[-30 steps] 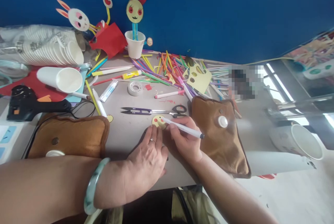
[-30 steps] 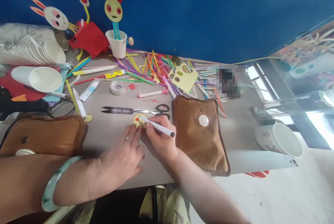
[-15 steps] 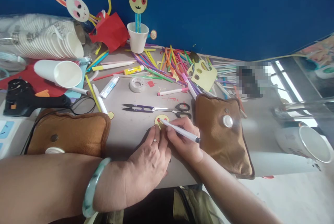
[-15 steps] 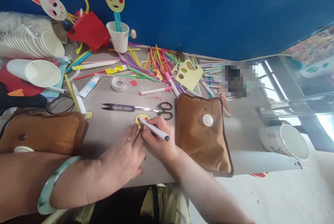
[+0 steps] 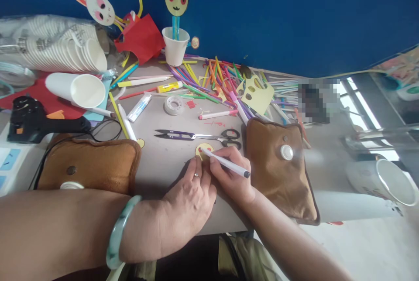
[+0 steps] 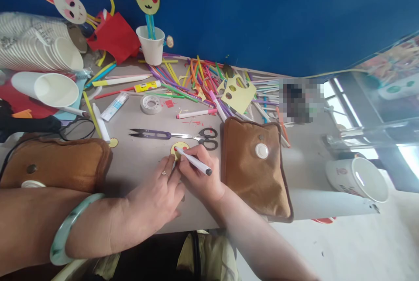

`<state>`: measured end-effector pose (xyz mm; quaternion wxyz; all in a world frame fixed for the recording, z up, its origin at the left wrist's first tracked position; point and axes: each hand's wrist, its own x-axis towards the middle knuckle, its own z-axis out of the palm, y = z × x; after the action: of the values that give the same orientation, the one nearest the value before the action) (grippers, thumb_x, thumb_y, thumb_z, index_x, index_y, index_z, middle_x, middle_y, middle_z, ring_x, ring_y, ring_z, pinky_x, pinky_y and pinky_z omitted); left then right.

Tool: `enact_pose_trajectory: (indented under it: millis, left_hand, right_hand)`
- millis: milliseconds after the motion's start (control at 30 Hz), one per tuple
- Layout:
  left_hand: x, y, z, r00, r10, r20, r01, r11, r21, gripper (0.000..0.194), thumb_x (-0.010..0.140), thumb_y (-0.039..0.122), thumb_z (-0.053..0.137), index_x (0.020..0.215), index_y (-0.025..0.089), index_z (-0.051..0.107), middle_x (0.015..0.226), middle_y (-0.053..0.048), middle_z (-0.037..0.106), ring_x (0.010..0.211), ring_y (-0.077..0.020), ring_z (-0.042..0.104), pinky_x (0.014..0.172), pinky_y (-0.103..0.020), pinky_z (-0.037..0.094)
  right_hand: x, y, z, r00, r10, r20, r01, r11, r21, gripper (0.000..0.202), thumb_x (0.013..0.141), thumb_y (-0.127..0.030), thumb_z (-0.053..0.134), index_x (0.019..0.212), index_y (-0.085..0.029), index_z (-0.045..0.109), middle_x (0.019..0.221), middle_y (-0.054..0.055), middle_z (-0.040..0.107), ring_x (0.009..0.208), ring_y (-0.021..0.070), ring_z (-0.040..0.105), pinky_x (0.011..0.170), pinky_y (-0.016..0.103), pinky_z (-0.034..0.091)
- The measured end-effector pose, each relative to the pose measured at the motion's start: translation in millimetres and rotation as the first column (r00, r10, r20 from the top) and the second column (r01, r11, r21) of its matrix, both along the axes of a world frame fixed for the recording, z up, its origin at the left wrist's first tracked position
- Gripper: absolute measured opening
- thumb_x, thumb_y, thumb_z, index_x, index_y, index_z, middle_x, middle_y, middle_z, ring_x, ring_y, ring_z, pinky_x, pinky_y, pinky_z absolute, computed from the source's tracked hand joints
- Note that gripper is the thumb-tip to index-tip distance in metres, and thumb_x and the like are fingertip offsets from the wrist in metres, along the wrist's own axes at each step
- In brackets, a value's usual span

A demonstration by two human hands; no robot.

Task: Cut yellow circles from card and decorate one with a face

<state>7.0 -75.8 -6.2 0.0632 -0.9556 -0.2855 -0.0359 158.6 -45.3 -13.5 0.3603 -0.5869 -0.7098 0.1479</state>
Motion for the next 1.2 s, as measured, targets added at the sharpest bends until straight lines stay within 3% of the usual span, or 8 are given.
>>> enact_pose_trajectory:
  millis: [733, 900, 1200]
  left_hand:
    - [0.9, -0.2, 6.2, 0.999, 0.038, -0.008, -0.039, 0.999, -0.033, 0.046, 0.085, 0.044, 0.059, 0.109, 0.006, 0.067, 0.126, -0.027, 0.062, 0.12, -0.0421, 0.056, 0.105, -0.057, 0.03]
    - [0.5, 0.0, 8.2, 0.999, 0.044, -0.016, -0.044, 0.999, -0.018, 0.048, 0.083, 0.047, 0.059, 0.109, 0.006, 0.067, 0.129, -0.027, 0.06, 0.122, -0.0429, 0.054, 0.106, -0.055, 0.03]
    - [0.5, 0.1, 7.8, 0.999, 0.044, -0.004, -0.044, 0.999, -0.003, 0.048, 0.083, 0.047, 0.059, 0.108, 0.006, 0.067, 0.13, -0.028, 0.059, 0.121, -0.0423, 0.055, 0.106, -0.056, 0.03]
  right_hand:
    - [1.5, 0.9, -2.3, 1.0, 0.004, -0.026, -0.004, 1.0, -0.015, 0.003, 0.083, -0.024, 0.062, 0.081, -0.023, 0.06, 0.067, -0.002, 0.068, 0.054, 0.0122, 0.061, 0.05, 0.023, 0.049]
    - [1.4, 1.9, -0.5, 0.998, -0.05, -0.045, 0.05, 0.999, -0.017, 0.007, 0.081, -0.023, 0.06, 0.076, -0.023, 0.056, 0.06, -0.003, 0.064, 0.047, 0.0114, 0.057, 0.046, 0.023, 0.046]
    - [0.9, 0.8, -2.5, 0.999, -0.035, -0.006, 0.035, 0.999, -0.025, 0.006, 0.081, -0.023, 0.061, 0.076, -0.023, 0.057, 0.061, -0.003, 0.065, 0.05, 0.012, 0.059, 0.047, 0.023, 0.046]
